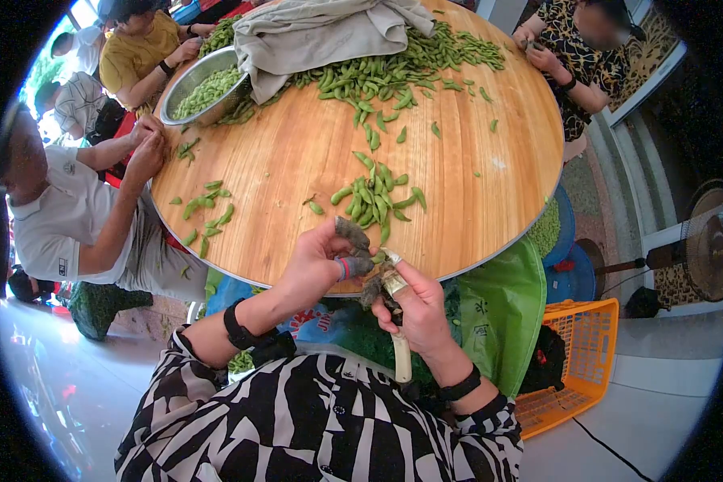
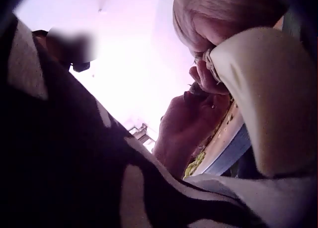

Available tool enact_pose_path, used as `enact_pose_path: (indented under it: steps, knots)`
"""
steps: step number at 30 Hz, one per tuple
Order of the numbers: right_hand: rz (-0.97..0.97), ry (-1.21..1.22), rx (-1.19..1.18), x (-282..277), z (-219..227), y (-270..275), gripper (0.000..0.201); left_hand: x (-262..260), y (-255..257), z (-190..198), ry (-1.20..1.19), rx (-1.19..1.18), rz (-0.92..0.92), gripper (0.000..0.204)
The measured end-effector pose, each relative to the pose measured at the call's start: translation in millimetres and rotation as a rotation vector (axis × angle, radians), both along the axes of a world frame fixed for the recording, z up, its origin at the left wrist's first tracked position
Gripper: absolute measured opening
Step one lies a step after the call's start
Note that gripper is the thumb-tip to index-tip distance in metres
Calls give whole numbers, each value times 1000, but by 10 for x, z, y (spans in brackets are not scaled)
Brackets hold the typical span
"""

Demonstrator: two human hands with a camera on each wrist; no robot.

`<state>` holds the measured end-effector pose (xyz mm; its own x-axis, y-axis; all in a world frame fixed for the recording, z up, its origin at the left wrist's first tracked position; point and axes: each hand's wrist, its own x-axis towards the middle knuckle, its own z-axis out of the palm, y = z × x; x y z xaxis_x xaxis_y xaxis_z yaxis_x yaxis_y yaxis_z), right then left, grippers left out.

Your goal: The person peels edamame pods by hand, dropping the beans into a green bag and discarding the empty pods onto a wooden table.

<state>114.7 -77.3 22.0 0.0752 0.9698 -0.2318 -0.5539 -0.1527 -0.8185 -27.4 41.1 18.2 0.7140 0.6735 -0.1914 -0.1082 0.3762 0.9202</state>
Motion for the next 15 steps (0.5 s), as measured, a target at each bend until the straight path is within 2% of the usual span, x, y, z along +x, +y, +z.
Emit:
enact_pose_path:
  steps: [2, 4, 14, 15]
  knots:
    - [17, 34, 4, -9, -6, -2, 40, -5, -1, -5, 57, -4, 14, 31]
    - [12, -104, 18, -36, 16, 1, 39, -8, -11, -54, -3, -12, 28, 32]
    - [0, -181, 39, -48, 5, -13, 38, 2, -59, -25, -25, 18, 44, 34]
    - [-4, -187, 33, -45, 5, -12, 37, -1, -74, -21, -26, 75, 60, 34]
